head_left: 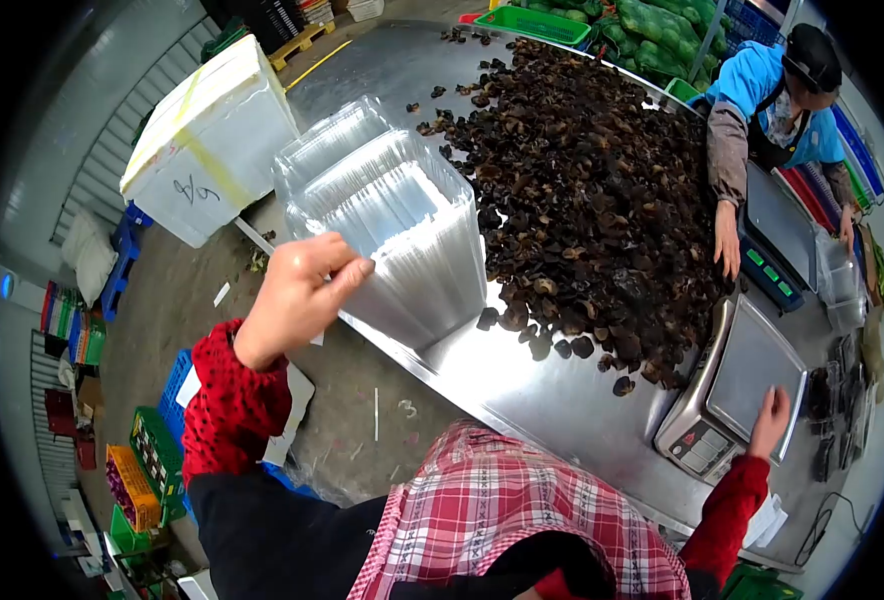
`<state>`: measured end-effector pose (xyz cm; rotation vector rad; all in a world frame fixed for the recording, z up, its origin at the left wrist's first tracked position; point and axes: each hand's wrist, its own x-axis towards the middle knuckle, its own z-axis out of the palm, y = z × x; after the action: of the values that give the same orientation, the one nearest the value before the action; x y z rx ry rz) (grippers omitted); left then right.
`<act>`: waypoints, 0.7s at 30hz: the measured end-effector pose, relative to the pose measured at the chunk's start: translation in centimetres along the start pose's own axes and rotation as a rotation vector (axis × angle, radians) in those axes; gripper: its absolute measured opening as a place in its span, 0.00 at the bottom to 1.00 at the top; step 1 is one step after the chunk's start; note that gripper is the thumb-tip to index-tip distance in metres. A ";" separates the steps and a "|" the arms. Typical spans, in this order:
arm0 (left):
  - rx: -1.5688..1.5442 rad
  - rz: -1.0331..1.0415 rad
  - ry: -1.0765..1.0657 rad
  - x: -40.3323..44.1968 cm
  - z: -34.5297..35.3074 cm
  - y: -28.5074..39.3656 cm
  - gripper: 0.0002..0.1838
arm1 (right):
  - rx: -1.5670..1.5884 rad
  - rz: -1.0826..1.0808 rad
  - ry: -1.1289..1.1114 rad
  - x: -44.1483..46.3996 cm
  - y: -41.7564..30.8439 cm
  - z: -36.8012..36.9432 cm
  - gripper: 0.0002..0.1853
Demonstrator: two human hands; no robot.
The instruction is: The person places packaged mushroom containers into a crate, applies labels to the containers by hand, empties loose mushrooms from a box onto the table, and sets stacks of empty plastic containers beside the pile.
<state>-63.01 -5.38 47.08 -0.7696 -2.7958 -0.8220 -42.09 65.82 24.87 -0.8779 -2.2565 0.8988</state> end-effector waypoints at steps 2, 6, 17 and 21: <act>-0.150 -0.100 0.007 0.2 -0.1 0.0 0.11 | 0.051 0.107 0.015 -3.9 2.6 -1.4 0.25; -0.268 -0.269 0.099 -0.1 0.3 0.2 0.13 | 0.097 0.146 0.108 -9.4 2.7 -2.2 0.22; 0.219 0.379 0.954 4.9 3.6 11.3 0.08 | 0.061 -0.080 0.185 -6.1 2.7 -8.4 0.19; 0.109 0.784 0.607 8.7 15.6 17.4 0.14 | 0.106 -0.073 0.181 -7.9 0.6 -7.8 0.20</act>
<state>-61.36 19.37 44.38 -1.2151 -1.7697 -0.5972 -31.50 63.35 27.38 -0.7909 -2.0539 0.8618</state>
